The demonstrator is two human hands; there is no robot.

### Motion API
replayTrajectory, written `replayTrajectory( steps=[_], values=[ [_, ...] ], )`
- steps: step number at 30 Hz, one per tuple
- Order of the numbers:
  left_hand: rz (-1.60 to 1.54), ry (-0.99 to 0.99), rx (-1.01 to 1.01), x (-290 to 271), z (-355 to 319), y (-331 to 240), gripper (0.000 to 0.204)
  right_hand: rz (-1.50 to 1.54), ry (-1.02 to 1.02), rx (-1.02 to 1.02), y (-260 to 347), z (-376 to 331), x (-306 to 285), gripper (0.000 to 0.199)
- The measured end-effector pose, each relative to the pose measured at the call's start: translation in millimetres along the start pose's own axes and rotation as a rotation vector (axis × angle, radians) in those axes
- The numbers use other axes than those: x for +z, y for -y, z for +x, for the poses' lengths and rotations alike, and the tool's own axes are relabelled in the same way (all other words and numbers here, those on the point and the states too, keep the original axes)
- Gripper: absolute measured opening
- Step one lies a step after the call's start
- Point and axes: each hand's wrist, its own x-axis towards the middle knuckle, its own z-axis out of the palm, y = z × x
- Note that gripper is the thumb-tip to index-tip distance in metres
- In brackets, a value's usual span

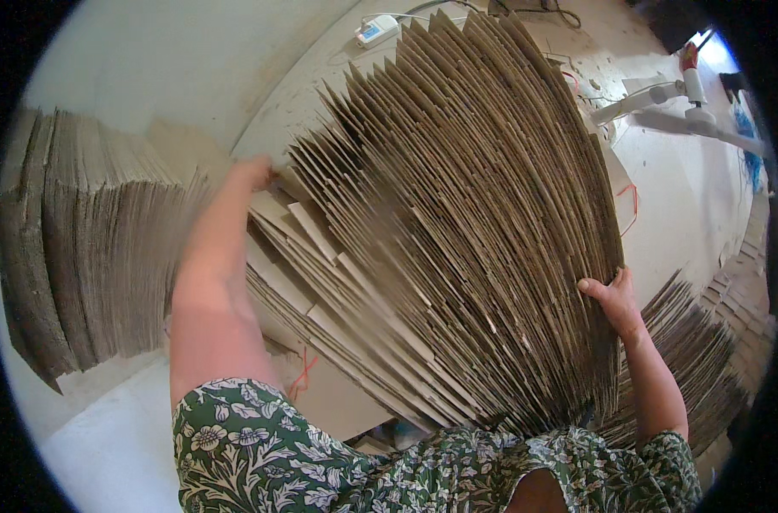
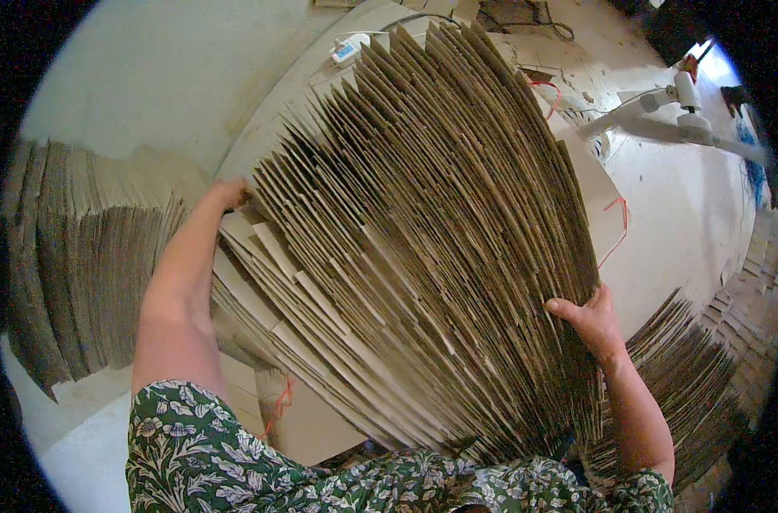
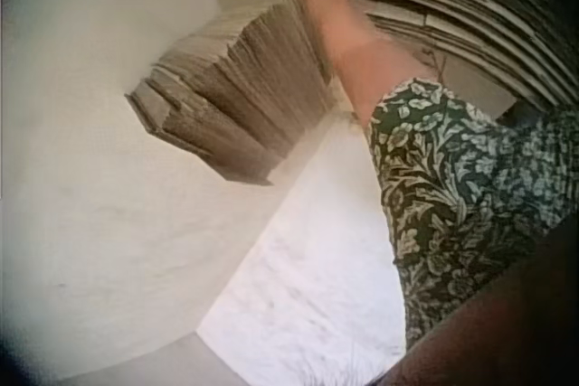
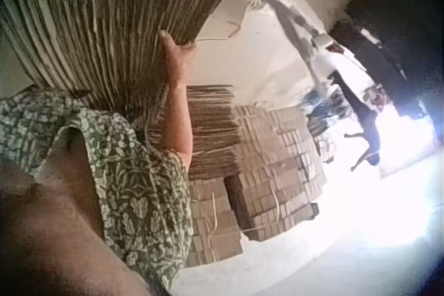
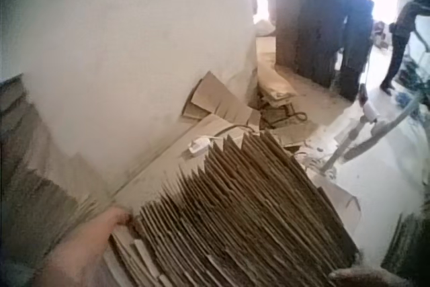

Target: The person aligns a large stack of flat cardboard sheets on a table, then uses a red plastic tie to secure the stack into a bundle. The person cuts the excess tie with scissors and places the finished bundle aside.

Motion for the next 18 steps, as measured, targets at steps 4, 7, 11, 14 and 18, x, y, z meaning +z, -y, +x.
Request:
replayTrajectory(
  steps=[4,7,11,14,18],
  values=[
    [-0.923,-0.325,0.121,-11.3,-39.0,-2.9,0.045,-0.025,0.07,0.07,5.5,-0.8,0.9,0.059],
    [-1.13,-0.763,0.155,-24.3,-112.3,-37.5,0.042,-0.045,0.043,0.065,2.8,-4.9,6.7,0.057],
    [-1.242,-1.021,-0.053,41.6,-221.2,-77.2,0.046,-0.033,0.107,0.011,6.6,-5.7,-0.5,0.056],
    [-1.272,-1.067,-0.268,140.2,-285.3,-102.9,0.055,-0.078,0.096,-0.04,-3.7,-5.3,-2.1,0.055],
    [-1.99,-0.496,-0.375,293.1,-313.7,-176.5,0.072,-0.08,0.139,0.009,3.6,-4.4,0.8,0.058]
  ],
)
